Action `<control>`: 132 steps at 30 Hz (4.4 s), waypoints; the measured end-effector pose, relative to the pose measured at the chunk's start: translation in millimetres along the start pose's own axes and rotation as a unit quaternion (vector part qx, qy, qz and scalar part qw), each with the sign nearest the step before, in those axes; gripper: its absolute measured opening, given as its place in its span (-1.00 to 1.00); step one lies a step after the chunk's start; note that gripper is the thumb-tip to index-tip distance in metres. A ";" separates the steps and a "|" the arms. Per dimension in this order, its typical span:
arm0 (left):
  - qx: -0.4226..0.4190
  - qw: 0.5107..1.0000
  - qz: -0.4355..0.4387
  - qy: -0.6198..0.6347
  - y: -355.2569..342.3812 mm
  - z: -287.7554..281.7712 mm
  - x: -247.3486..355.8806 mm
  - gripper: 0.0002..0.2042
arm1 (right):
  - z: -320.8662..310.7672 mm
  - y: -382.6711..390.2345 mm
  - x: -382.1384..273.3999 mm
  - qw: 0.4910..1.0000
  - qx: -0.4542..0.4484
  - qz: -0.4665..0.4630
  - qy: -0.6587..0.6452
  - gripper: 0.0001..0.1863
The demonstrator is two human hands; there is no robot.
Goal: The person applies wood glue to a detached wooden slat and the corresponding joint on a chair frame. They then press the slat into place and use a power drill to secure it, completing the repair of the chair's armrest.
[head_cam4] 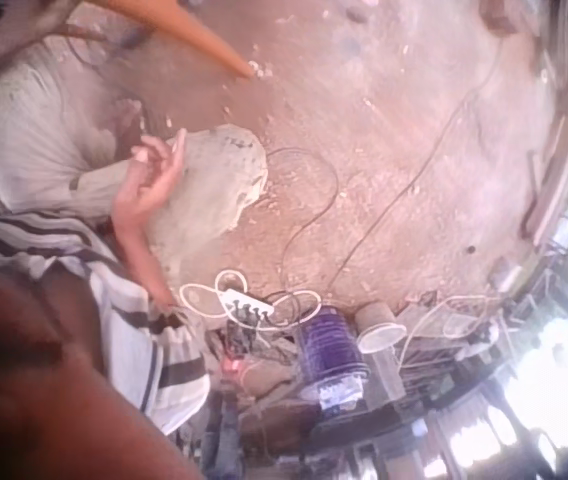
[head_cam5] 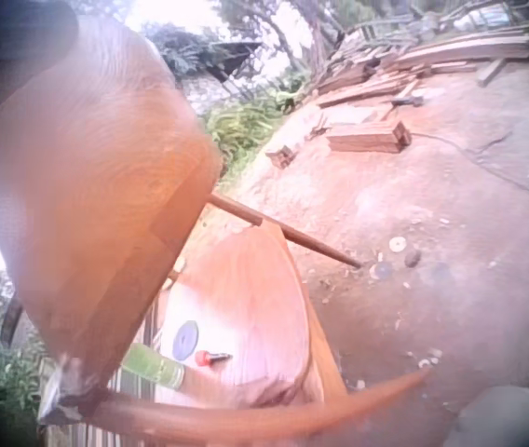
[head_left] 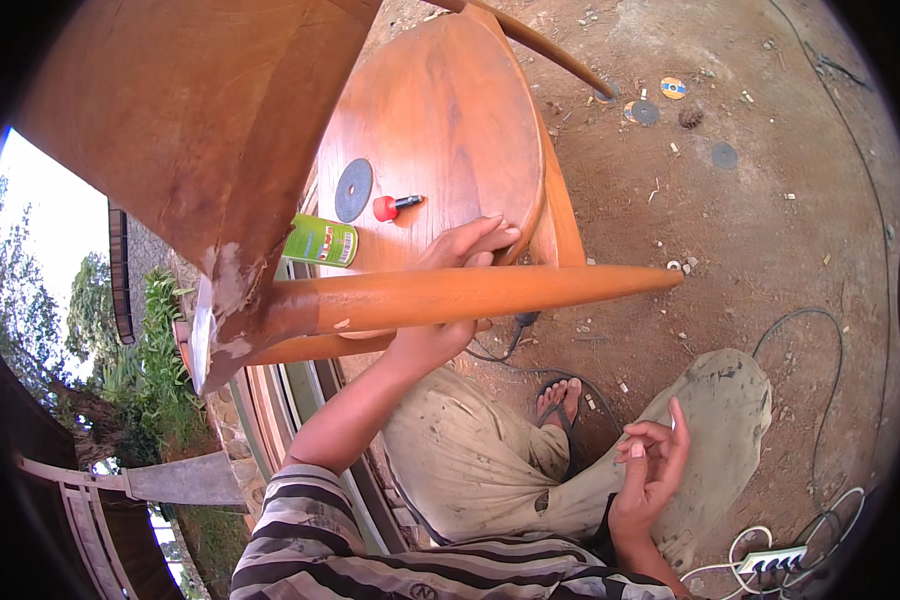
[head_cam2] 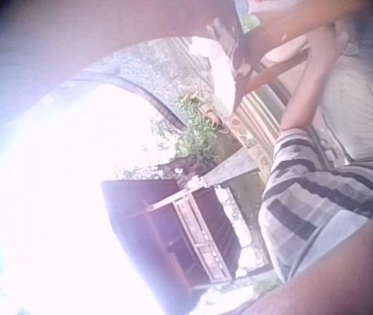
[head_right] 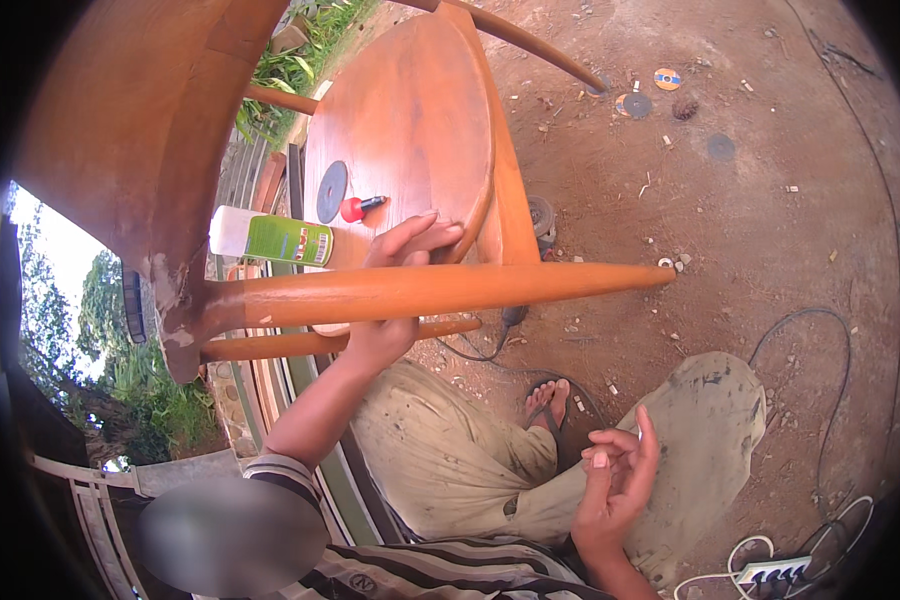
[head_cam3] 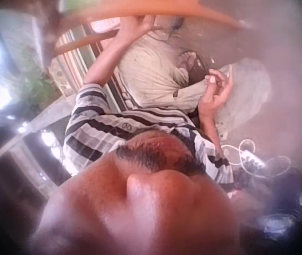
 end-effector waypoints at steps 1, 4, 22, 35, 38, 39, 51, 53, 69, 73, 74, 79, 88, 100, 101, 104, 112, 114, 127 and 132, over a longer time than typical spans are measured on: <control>-0.058 0.992 0.056 -0.099 3.3 3.1 14.6 -0.57 | 0.5 -3.8 -2.5 1.000 0.009 -0.004 0.006 -0.38; -0.001 0.944 0.165 -0.284 28.0 -3.0 32.6 -0.40 | -2.2 -13.8 -3.0 0.998 0.025 -0.056 0.005 -0.39; 0.022 0.989 -0.144 -0.023 58.7 -27.9 21.3 -0.61 | 46.9 -48.6 -23.5 0.981 -0.010 -0.185 -0.060 -0.40; -0.299 0.671 -0.118 0.668 -60.3 -41.0 111.6 -0.29 | 108.8 -57.4 -150.2 0.905 -0.048 -0.379 -0.189 -0.45; -0.283 0.693 -0.105 0.655 -58.4 -45.0 106.1 -0.29 | 120.4 -49.3 -166.0 0.889 -0.056 -0.403 -0.209 -0.46; -0.283 0.695 -0.106 0.652 -60.5 -42.8 103.7 -0.29 | 122.5 -45.6 -167.9 0.885 -0.060 -0.407 -0.218 -0.46; -0.338 0.672 -0.098 0.652 -60.1 -28.0 96.5 -0.35 | 171.6 43.6 -174.5 0.866 -0.286 -0.275 -0.305 -0.15; -0.309 0.691 -0.105 0.645 -62.2 -33.2 88.1 -0.34 | 188.6 56.9 -177.0 0.830 -0.391 -0.204 -0.342 -0.08; -0.149 0.716 -0.072 0.678 -46.4 -34.5 80.2 -0.26 | 203.2 67.7 -190.9 0.865 -0.147 -0.374 -0.301 0.05; -0.212 0.704 -0.041 0.677 -57.3 -23.9 84.5 -0.20 | 199.9 62.4 -189.9 0.855 -0.024 -0.465 -0.231 0.10; -0.226 0.704 -0.036 0.672 -57.4 -24.6 84.8 -0.17 | 201.9 61.9 -187.9 0.852 -0.017 -0.473 -0.222 0.08; -0.208 0.734 -0.049 0.644 -55.1 -29.0 82.4 -0.17 | 205.5 42.5 -178.3 0.840 -0.006 -0.502 -0.206 0.01; -0.197 0.706 -0.077 0.675 -51.6 -28.0 86.6 -0.34 | 198.5 8.3 -179.9 0.845 -0.011 -0.442 -0.303 -0.19; -0.003 0.770 -0.067 0.634 -44.6 -34.2 79.0 -0.39 | 208.9 -16.6 -204.8 0.856 -0.115 -0.230 -0.448 -0.16; 0.008 0.773 -0.063 0.631 -45.5 -35.1 78.1 -0.39 | 210.7 -17.6 -205.3 0.855 -0.132 -0.207 -0.456 -0.15; -0.021 0.771 -0.051 0.634 -48.4 -34.0 78.4 -0.44 | 211.9 -22.3 -204.8 0.864 -0.145 -0.183 -0.447 -0.15; -0.030 0.762 -0.040 0.645 -48.4 -34.3 80.8 -0.44 | 210.7 -21.0 -216.4 0.853 -0.186 -0.172 -0.456 -0.13; -0.035 0.750 -0.033 0.660 -46.5 -28.6 93.3 -0.43 | 210.2 -22.5 -219.3 0.847 -0.189 -0.179 -0.463 -0.13; -0.026 0.742 -0.061 0.668 -45.7 -30.5 77.8 -0.31 | 211.0 -23.6 -216.6 0.843 -0.151 -0.288 -0.428 -0.14; 0.005 0.755 -0.075 0.652 -45.4 -33.2 76.7 -0.32 | 211.2 -21.2 -222.7 0.838 -0.162 -0.284 -0.437 -0.15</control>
Point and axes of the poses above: each hand's wrist, its own y-axis away from the middle knuckle, its own z-axis out of the palm, x = y × z, the point moved 7 cm from there along -y, towards the middle knuckle, and after that the axes turned 12 degrees about x, right-handed, at the moved point
